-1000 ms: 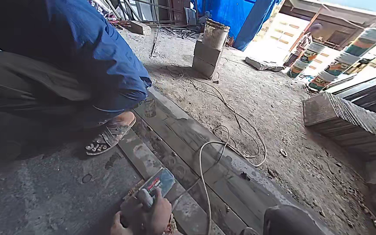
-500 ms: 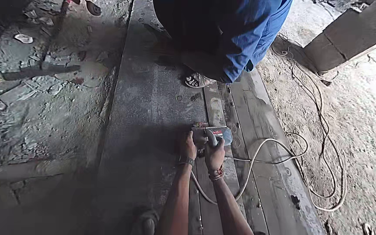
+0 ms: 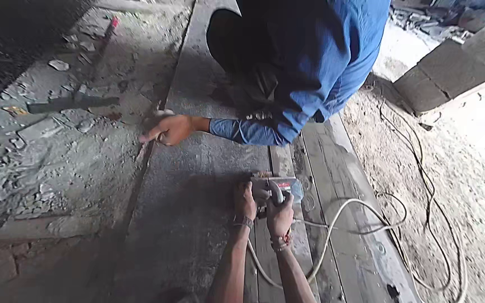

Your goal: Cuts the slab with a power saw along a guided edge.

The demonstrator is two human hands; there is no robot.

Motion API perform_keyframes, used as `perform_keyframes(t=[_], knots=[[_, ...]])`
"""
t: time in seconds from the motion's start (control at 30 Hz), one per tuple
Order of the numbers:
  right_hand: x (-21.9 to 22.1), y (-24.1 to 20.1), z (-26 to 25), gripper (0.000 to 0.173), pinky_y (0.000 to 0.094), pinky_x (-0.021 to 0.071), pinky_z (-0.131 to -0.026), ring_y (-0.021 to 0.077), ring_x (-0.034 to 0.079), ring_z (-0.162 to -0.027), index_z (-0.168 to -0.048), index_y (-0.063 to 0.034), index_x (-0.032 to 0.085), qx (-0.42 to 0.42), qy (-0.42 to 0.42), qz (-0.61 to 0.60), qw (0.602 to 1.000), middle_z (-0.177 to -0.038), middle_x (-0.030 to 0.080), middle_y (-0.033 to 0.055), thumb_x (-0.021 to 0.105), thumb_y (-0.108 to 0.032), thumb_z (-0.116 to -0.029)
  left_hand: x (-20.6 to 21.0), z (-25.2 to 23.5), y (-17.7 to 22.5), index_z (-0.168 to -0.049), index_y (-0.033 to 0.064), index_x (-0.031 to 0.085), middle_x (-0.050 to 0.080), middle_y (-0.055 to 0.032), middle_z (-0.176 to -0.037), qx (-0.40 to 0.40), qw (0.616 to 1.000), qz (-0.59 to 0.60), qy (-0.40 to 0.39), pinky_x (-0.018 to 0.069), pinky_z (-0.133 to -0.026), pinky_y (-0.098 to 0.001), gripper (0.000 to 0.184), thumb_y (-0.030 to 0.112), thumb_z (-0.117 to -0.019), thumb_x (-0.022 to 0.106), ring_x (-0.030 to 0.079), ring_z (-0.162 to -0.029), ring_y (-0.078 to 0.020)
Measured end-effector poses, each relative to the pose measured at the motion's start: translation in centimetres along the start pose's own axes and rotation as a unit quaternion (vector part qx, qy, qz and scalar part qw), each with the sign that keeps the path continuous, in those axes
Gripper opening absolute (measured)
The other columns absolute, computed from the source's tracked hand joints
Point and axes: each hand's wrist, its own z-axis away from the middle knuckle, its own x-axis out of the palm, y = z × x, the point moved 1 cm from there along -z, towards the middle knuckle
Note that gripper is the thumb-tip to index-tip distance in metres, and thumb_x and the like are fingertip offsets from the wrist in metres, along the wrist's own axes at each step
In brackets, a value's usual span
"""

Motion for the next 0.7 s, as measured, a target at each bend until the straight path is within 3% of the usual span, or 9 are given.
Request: perform_keyframes(t=[0.37, 0.7], knots=[[0.0, -0.8, -0.2, 0.061, 0.0607, 0.0550, -0.075, 0.0434, 0.072, -0.086, -0.138, -0.0026, 0.054, 0.007, 0.003, 0.010, 1.000, -0.091, 0.073, 0.0233, 0.079, -0.026, -0.0874, -0.5, -0.3, 0.7, -0.144, 0.0011, 0.057, 0.056, -0.0228, -0.145, -0.016, 1.000, -0.017, -0.007, 0.0359, -0.118, -0.0477, 0.056, 0.006, -0.0899, 0.071, 0.049, -0.139, -0.0391], [0.3, -1.2, -0.8, 0.061, 0.0606, 0.0549, -0.076, 0.0433, 0.073, -0.087, -0.139, -0.0036, 0.053, 0.009, 0.002, 0.009, 1.000, -0.092, 0.073, 0.0232, 0.078, -0.027, -0.0880, -0.8, -0.9, 0.9, -0.143, -0.0001, 0.057, 0.058, -0.0206, -0.144, -0.009, 1.000, -0.028, -0.008, 0.0342, -0.119, -0.0462, 0.057, 0.008, -0.0891, 0.073, 0.050, -0.138, -0.0362]])
